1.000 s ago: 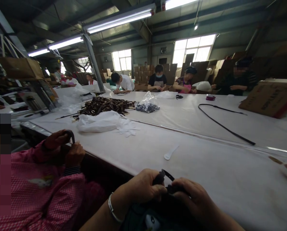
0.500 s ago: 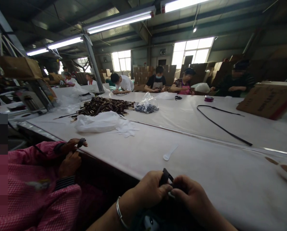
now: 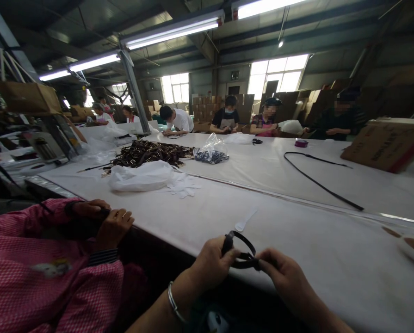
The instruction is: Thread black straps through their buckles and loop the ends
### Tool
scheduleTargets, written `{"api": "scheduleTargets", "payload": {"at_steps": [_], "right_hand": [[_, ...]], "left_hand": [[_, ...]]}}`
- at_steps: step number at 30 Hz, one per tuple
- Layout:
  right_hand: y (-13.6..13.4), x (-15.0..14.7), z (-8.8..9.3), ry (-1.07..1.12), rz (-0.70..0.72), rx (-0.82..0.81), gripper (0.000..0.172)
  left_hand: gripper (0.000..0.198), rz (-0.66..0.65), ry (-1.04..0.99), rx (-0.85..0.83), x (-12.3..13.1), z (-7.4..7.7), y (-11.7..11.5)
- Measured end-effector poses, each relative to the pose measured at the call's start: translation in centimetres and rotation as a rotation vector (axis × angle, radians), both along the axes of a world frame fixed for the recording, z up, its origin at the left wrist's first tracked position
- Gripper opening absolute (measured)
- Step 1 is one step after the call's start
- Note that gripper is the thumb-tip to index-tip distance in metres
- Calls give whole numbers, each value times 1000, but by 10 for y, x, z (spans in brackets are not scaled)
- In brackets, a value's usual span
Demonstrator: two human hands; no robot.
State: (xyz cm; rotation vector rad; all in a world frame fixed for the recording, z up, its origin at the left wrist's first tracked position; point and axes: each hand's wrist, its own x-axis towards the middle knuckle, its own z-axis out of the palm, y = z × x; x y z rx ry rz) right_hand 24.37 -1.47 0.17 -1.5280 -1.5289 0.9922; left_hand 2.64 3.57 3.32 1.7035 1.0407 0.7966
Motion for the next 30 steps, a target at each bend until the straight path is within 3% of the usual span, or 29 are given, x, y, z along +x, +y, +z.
{"api": "scheduleTargets", "payload": {"at_steps": [6, 13, 16, 19, 23, 27, 30], "right_hand": [[18, 66, -3, -199, -33, -21, 33], [21, 130, -12, -342, -80, -16, 25], [17, 141, -25, -405, -89, -5, 23], [14, 145, -36, -455, -80, -3, 22], [15, 126, -38, -515, -104, 69, 29], [20, 63, -33, -497, 61, 185, 72], [22, 13, -36, -488, 171, 174, 79]], "left_hand": [[45, 198, -419, -336, -33, 4, 23], [37, 272, -828, -503, -77, 22, 36], [36, 342, -869, -496, -86, 25, 40], [40, 345, -746, -445, -84, 25, 38], [44, 223, -549, -390, -66, 24, 25], [42, 84, -440, -381, -39, 22, 7], [40, -32, -445, -411, -27, 25, -4]]}}
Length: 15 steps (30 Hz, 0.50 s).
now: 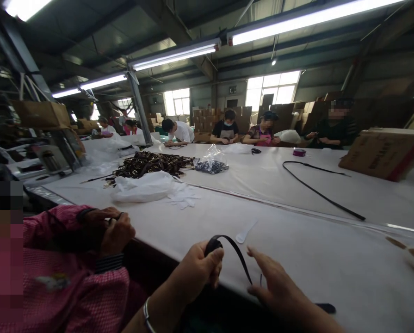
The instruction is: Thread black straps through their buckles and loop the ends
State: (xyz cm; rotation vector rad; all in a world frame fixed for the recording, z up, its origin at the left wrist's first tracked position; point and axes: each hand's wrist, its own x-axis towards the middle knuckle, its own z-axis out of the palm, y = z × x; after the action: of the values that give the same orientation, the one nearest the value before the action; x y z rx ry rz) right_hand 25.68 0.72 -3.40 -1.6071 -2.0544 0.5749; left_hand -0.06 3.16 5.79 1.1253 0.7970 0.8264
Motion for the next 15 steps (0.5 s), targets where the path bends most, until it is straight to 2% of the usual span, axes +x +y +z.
{"api": "scheduleTargets", "payload": {"at_steps": [3, 6, 8, 11, 13, 15], "right_hand": [[0, -22, -8, 13, 60, -12, 46], [-1, -16, -11, 127, 35, -21, 29], [-4, -6, -8, 254, -4, -46, 25], [-13, 6, -3, 451, 62, -175, 23], [-21, 7, -4, 636, 91, -308, 30], [-29, 5, -5, 864, 59, -450, 41]], "left_hand": [[41, -30, -69, -51, -1, 4, -7], [44, 36, -184, -148, -11, 6, -7], [50, 47, -316, -268, -20, 6, -5], [55, -13, -539, -473, -32, 8, -1], [49, -12, -657, -551, -37, 11, 3], [46, 43, -741, -566, -40, 14, 6]]}}
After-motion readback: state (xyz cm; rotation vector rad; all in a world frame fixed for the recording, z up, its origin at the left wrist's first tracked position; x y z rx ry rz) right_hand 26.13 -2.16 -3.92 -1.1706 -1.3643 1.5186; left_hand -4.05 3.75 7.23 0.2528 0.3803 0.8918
